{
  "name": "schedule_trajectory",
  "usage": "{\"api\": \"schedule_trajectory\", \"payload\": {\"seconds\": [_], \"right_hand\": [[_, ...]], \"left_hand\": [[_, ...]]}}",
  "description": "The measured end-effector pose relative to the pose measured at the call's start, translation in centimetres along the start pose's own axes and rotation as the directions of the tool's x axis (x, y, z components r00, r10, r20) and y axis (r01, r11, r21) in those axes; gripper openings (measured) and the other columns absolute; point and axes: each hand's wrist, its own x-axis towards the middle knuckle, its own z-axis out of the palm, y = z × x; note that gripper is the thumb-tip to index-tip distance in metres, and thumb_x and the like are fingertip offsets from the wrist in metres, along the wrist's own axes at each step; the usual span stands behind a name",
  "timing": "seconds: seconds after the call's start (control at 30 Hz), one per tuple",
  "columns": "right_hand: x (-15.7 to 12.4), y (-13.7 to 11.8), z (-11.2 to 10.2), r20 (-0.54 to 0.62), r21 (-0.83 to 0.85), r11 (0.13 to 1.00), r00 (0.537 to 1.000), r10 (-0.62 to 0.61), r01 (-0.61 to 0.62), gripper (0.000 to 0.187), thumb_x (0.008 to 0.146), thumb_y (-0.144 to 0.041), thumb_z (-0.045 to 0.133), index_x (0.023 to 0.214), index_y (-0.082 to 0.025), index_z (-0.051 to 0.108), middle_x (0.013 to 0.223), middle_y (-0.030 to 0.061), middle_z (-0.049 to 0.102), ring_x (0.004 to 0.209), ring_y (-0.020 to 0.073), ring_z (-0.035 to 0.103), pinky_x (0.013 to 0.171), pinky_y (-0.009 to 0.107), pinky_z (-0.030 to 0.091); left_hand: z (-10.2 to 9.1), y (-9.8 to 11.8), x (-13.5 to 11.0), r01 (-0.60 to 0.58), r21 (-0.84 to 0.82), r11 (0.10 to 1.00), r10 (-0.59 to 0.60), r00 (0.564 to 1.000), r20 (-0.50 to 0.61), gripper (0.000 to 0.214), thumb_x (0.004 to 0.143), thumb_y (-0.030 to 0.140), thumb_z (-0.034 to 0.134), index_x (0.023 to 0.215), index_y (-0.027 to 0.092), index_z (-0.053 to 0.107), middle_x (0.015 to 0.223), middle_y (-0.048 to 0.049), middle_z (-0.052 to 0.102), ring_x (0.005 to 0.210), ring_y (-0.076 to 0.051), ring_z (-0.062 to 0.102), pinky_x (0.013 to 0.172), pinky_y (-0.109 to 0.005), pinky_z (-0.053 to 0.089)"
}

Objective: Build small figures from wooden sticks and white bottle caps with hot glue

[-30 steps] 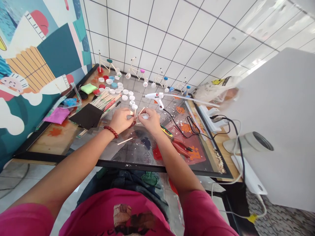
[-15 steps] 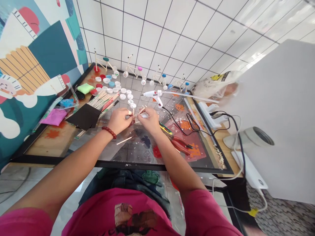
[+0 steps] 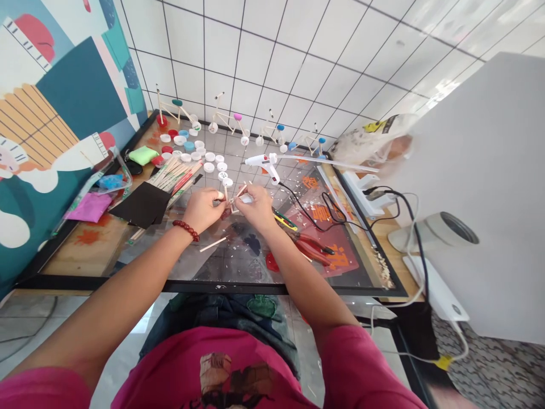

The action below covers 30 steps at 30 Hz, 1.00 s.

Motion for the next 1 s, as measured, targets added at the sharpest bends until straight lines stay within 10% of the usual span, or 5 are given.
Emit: {"api": "schedule_trajectory", "payload": {"seconds": [1.0], "right_hand": [[-0.20,-0.73,-0.19,0.033,-0.054,0.998,0.999,0.014,-0.012,0.002,0.078,-0.025,0.065,0.079,-0.024,0.066,0.104,0.0025,0.072,0.111,0.0276,0.057,0.095,0.041,0.039]], "left_hand": [[0.02,0.03,0.04,0.009,0.004,1.000,-0.009,1.000,0.010,0.016,0.080,0.032,0.061,0.075,0.023,0.073,0.082,-0.0046,0.075,0.083,-0.022,0.067,0.080,-0.032,0.052]]}}
